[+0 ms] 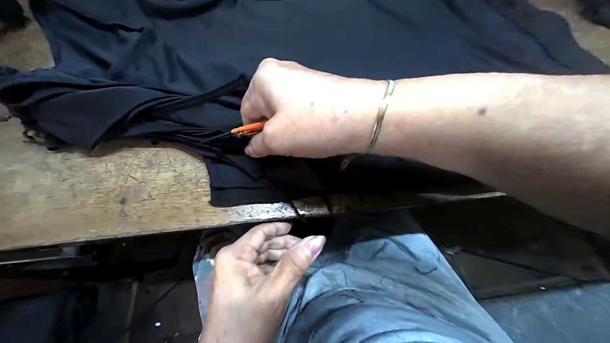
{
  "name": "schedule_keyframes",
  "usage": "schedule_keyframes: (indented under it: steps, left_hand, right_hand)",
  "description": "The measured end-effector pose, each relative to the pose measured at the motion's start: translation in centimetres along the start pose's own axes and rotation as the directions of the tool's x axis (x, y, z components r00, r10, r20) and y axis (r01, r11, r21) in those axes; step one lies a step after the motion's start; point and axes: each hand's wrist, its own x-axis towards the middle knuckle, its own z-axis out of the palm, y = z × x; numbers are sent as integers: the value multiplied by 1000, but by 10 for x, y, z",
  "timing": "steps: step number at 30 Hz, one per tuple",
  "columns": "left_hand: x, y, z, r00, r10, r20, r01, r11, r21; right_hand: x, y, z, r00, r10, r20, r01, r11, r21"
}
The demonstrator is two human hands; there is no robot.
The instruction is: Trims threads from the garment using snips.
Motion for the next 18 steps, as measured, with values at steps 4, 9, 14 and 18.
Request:
schedule_keyframes:
  steps: [4,9,14,18]
  left_hand:
    - [13,-10,17,989,-137,50,146,950,-276]
    - [14,-13,28,988,-154,-16,132,891,-434]
    - [4,-16,16,999,49,22,-39,937,-348]
    - [-17,-24,2,988,135,81,-108,957,-270]
  right_hand:
    - [-20,22,11,991,-85,-100,83,996,-26]
    - [-53,38,35,940,-258,-224,207,951,-230]
    - [-39,39,12,985,-142,-97,146,989,37]
    - [-45,37,1,997,-81,-12,80,946,315]
